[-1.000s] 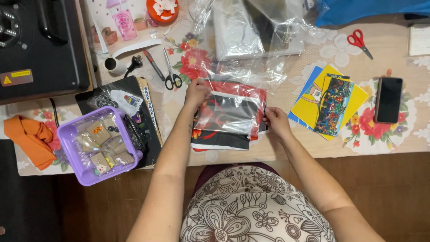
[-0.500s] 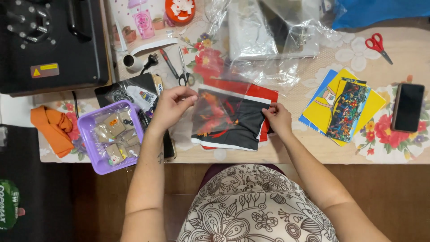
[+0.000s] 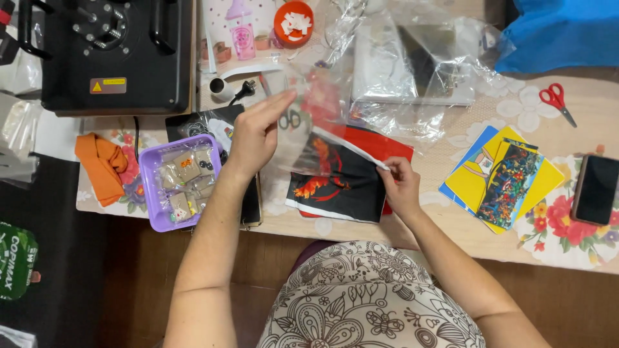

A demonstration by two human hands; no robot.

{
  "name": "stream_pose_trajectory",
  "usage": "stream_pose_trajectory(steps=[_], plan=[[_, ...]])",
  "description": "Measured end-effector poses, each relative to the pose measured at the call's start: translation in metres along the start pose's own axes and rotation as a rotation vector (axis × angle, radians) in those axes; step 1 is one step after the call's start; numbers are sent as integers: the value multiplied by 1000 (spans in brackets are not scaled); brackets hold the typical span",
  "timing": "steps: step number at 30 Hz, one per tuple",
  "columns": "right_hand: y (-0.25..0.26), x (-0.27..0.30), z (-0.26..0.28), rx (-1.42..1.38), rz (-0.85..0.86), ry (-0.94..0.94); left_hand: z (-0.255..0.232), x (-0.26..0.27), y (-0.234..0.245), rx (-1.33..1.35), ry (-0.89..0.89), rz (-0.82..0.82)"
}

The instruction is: Packaging printed heat transfer designs and small apparel items into clear plastic sleeves for protection.

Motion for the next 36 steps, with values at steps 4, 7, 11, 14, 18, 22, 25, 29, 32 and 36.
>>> stream_pose_trajectory(steps=[4, 7, 11, 14, 18, 22, 25, 29, 32, 36], plan=[[18, -22, 79, 103, 97, 393, -22, -13, 14, -234, -107, -292], [33, -39, 151, -9, 228, 722, -40, -24, 27, -476, -162, -412], [55, -55, 209, -59, 305, 658, -69, -36, 32, -292, -227, -407], [53, -76, 248, -45, 275, 587, -91, -33, 18, -33, -202, -206], [53, -104, 276, -35, 240, 458, -140, -23, 3, 371, -195, 279], [51, -111, 289, -63, 268, 421, -164, -18, -16, 515, -208, 414], [53, -113, 260, -207, 224, 256, -172, -23, -17, 576, -228, 400], [60, -105, 227, -246, 167, 219, -166, -27, -21, 569, -131, 308], [59, -100, 240, -3, 282, 302, -162, -30, -12, 515, -107, 244], [77, -84, 192, 196, 283, 164, -178, -31, 17, 465, -116, 186]])
Point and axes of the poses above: each hand's wrist, its own x-axis away from the middle knuckle, its own y-axis out of the back of the hand, z = x × y, the point moved 3 cm from there along -x, towards the middle knuckle, and after that the axes turned 13 degrees about y, right-handed, at the moved point
